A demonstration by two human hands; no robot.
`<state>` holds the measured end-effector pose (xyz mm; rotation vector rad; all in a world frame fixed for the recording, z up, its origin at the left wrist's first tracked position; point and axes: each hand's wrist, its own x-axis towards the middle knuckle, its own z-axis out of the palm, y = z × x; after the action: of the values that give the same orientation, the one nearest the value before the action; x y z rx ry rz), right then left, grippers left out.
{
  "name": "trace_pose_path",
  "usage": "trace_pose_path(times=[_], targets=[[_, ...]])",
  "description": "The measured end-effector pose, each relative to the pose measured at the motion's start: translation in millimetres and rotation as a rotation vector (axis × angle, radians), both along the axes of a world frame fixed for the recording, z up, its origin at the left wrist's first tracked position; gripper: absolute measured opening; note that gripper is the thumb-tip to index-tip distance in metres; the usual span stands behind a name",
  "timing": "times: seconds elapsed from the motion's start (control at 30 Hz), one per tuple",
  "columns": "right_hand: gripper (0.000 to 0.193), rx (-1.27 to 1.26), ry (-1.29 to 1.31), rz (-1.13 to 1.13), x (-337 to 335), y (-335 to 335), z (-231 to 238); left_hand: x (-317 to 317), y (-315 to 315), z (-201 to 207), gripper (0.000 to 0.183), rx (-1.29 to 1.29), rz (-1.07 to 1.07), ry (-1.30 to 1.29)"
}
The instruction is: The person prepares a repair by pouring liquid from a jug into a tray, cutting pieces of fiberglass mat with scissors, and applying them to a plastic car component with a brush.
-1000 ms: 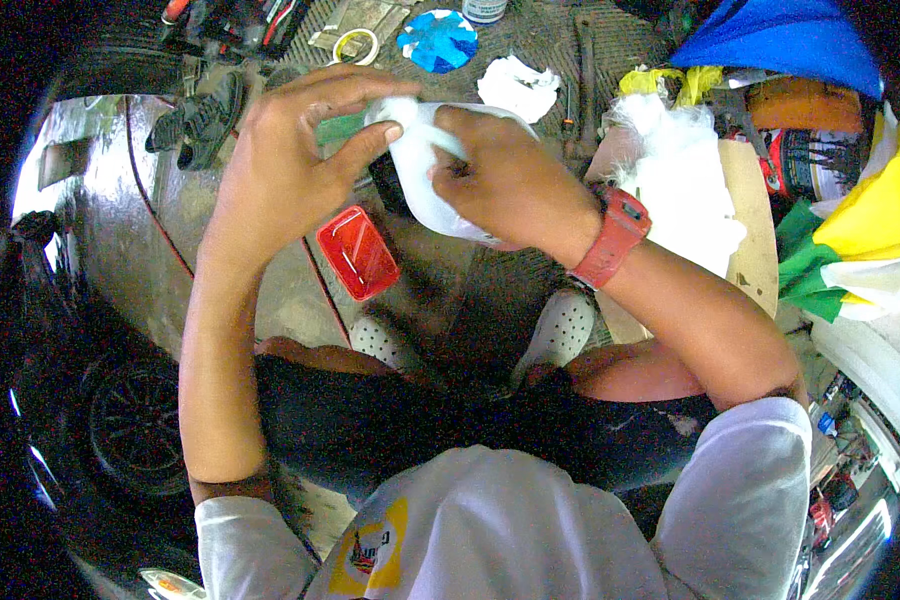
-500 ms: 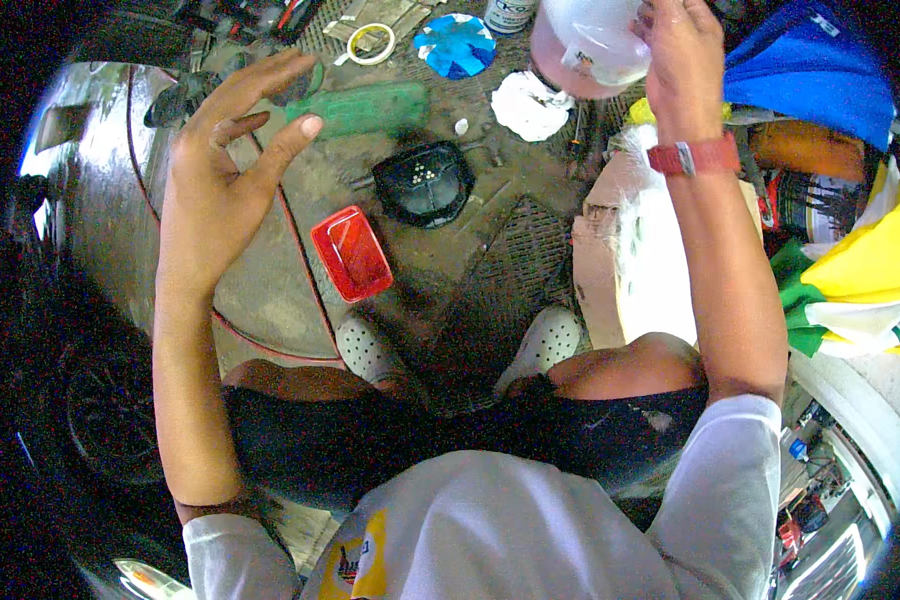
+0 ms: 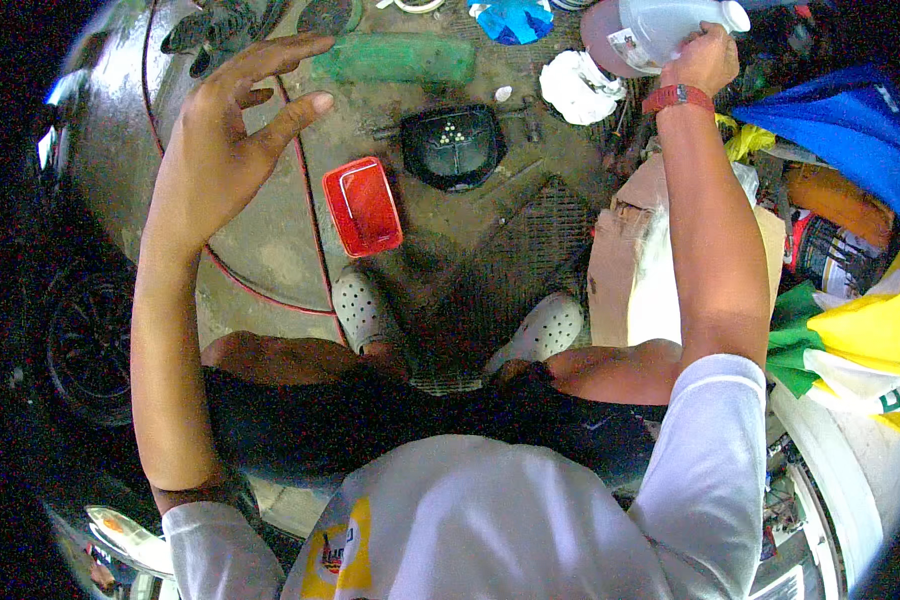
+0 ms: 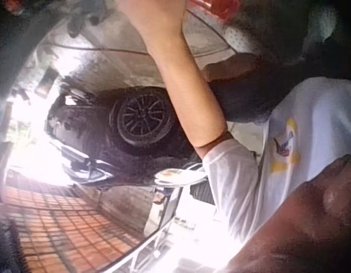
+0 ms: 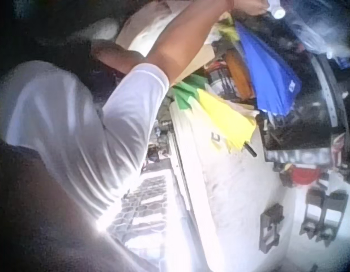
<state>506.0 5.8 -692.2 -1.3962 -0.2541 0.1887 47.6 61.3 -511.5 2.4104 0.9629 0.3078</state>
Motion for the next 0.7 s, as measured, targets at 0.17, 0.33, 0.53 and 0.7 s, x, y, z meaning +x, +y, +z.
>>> trace_pose_path(times=[0.17, 0.33, 0.53, 0.7], targets=[[0.006, -0.058, -0.103, 0.097, -4, -6, -20, -1, 4, -14, 0.044, -0.078, 0.013, 0.044], [0.016, -0.064, -0.163, 0.235, 33, -23, -39, -3, 14, -30, 0.046, -0.092, -0.044, 0.088], [0.033, -0.436, -0.355, 0.230, 22, -77, -21, 2, 26, -59, 0.048, -0.083, -0.135, 0.185], [0.038, -0.953, -0.731, 0.570, -15, -128, -8, 7, 20, -63, 0.051, -0.190, -0.172, 0.189]])
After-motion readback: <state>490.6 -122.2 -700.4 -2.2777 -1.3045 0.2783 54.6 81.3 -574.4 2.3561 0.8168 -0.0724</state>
